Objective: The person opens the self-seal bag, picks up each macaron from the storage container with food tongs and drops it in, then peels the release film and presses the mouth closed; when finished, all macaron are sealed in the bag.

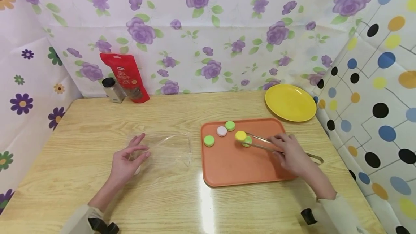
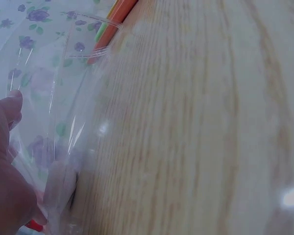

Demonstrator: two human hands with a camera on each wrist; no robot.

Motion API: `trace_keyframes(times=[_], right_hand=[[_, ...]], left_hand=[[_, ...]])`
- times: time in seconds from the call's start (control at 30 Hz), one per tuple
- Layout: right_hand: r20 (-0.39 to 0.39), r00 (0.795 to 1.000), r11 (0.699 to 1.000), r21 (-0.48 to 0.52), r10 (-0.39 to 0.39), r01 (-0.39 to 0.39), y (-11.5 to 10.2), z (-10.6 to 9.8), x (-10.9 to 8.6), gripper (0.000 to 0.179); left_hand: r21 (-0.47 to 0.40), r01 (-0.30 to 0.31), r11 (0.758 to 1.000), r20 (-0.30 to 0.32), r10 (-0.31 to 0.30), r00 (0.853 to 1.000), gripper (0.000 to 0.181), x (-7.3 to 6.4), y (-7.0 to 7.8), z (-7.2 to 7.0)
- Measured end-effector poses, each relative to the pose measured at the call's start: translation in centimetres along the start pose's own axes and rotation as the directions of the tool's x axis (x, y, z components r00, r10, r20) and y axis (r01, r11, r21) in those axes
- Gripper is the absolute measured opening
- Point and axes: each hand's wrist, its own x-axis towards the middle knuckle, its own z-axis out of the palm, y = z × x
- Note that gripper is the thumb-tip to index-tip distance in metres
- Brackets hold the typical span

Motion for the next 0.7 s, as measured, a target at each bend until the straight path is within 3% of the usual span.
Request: trace_keyframes(times=[0.17,0.37,0.7], right_hand=[[0.066,0.996,0.996,0.067,-0.056,0.051,-3.5,0.9,2.6,0.046],[0.174,0.980,0.988,0.136,-0.097,0.074,-7.7,3.4,6.4,0.042],[0.253,0.942,0.968,0.177,-0.221,0.180,-11.6,7.9,12.0,0.033]], left_hand=[[0.008,-0.013,1.000,-0.003,0.013,1.000,0.014,0.0,-0.1,0.0],[-0.004,-0.017,1.000,-0.011,0.017,1.000,0.015,-0.1,-0.2,0.0],[-0.002,-0.003,1.000,-0.020,0.003,1.000,0.015,0.0,-0.2,0.1]])
